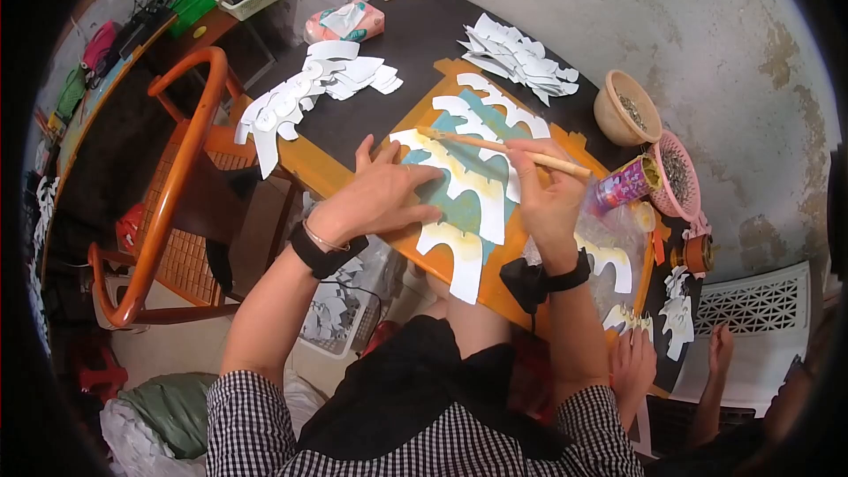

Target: Applying glue to pattern pieces and attaching metal eyelets for shoe assembly.

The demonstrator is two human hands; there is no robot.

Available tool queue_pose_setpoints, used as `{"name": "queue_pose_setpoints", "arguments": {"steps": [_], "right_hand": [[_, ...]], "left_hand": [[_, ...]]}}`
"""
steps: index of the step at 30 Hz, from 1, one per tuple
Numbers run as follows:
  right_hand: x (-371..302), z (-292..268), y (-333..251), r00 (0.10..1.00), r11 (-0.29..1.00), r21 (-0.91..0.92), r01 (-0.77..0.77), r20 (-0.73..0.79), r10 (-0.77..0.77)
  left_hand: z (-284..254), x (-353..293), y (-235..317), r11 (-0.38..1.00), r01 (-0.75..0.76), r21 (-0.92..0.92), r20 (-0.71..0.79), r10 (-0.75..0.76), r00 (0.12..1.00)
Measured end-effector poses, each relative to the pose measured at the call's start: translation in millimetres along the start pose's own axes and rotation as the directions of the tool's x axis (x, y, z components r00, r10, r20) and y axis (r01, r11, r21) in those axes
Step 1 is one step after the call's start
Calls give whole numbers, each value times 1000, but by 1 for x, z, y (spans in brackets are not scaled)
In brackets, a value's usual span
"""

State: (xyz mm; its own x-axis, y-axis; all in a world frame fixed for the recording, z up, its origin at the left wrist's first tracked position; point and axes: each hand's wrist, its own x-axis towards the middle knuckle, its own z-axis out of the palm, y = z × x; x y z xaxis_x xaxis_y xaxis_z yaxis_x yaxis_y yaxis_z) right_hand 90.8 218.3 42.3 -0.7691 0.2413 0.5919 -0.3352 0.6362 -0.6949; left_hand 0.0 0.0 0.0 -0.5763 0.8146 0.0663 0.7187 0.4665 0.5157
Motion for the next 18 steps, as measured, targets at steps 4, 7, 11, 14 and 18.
{"name": "queue_pose_setpoints", "arguments": {"steps": [4,7,11,14,18], "right_hand": [[-2,-10,3,1000,1000,13,2,-20,-1],[-7,-17,-4,999,998,-37,43,11,-43],[-13,-26,-6,998,996,-62,60,12,-59],[-20,-32,-8,998,995,-81,56,6,-55],[-26,-36,-14,998,995,-80,56,13,-55]], "left_hand": [[1,1,1,1000,-5,8,-2,5,1000],[3,0,0,1000,-10,9,-7,10,1000],[-6,1,6,993,43,106,80,-52,995],[-7,2,6,993,43,109,77,-51,996],[-8,2,8,993,48,112,88,-58,994]]}}
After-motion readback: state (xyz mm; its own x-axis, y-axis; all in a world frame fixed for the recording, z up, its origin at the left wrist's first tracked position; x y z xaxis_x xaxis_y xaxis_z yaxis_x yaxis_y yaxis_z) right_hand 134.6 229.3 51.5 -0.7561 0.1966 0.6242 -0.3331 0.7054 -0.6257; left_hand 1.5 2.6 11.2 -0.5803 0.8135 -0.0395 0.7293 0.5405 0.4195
